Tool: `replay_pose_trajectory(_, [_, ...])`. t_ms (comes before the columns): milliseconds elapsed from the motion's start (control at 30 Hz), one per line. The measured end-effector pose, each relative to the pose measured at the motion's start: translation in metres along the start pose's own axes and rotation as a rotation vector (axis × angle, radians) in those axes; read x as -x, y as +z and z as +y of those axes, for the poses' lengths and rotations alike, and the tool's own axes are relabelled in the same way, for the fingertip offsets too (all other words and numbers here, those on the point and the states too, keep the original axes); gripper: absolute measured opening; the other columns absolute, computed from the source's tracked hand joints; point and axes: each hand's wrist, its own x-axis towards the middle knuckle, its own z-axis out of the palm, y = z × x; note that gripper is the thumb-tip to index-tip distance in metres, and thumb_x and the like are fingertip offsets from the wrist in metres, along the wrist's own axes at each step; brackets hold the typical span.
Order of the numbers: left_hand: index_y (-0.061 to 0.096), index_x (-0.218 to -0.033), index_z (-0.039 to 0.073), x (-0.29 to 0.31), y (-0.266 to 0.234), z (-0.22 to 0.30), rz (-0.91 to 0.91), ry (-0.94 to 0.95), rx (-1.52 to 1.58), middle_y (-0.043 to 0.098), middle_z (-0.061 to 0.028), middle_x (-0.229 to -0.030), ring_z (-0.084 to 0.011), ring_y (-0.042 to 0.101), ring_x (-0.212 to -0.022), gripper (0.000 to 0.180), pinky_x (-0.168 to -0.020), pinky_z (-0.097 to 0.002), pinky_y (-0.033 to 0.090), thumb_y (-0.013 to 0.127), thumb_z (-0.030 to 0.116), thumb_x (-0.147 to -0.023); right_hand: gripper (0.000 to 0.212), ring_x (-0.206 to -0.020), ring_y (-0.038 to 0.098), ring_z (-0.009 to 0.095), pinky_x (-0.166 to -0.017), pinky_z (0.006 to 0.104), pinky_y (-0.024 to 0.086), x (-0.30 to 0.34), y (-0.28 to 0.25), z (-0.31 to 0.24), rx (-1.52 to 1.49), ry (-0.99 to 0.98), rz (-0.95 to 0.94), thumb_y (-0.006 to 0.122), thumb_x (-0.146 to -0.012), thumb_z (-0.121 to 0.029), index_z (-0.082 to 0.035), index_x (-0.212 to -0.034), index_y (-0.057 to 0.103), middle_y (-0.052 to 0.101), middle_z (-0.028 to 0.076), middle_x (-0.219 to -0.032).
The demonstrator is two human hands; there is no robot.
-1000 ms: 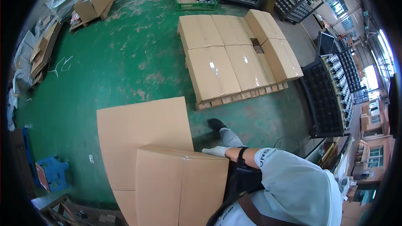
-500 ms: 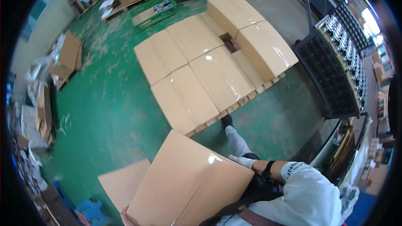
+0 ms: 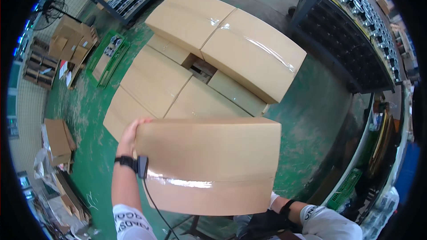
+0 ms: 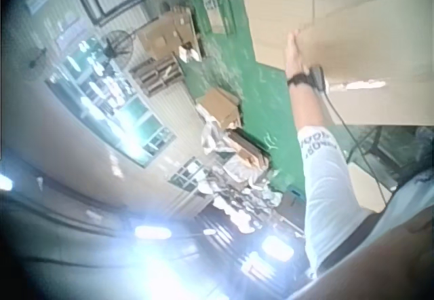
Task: Pack metal components wrapped in bubble wrap into cardboard boxes, insert dividers, and seal the boxes with tape.
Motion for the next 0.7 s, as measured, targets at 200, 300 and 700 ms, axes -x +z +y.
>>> replay_pose_trajectory(200, [0.062,-0.113,0.001,-0.158,0.157,0.087,-0.388,0.067,-0.394,0.065,-0.0089,-0.113,-0.0190,0.061,-0.101,0.032,-0.090,-0.0302,0.049,0.047,0.023,-0.097,0.043,-0.106,0.061,0.026,-0.087,0.0439,0.053,-0.096,-0.022,-0.014,-0.105,-0.189,0.051,0.041,-0.100,-0.040,-0.010,-0.129,0.051,0.062,0.009,-0.121])
replay_pose_trajectory(300, [0.049,-0.132,0.000,-0.219,0.199,0.078,-0.373,0.150,-0.592,0.059,-0.0148,-0.126,-0.0230,0.058,-0.112,0.046,-0.096,-0.0323,0.045,0.046,0.032,-0.099,0.043,-0.105,0.061,0.026,-0.087,0.0438,0.053,-0.129,-0.019,-0.027,-0.226,-0.213,0.096,0.040,-0.101,-0.040,-0.010,-0.128,0.051,0.062,0.009,-0.121])
replay_pose_trajectory(700, [0.052,-0.123,-0.009,-0.331,0.193,-0.014,0.160,0.706,-1.239,0.055,-0.0313,-0.123,-0.0441,0.050,-0.120,0.064,-0.102,-0.0441,0.038,0.033,0.047,-0.101,0.045,-0.102,0.061,0.025,-0.082,0.0410,0.055,-0.188,0.062,-0.028,-0.574,-0.367,0.028,0.039,-0.101,-0.044,-0.010,-0.126,0.052,0.063,0.006,-0.114])
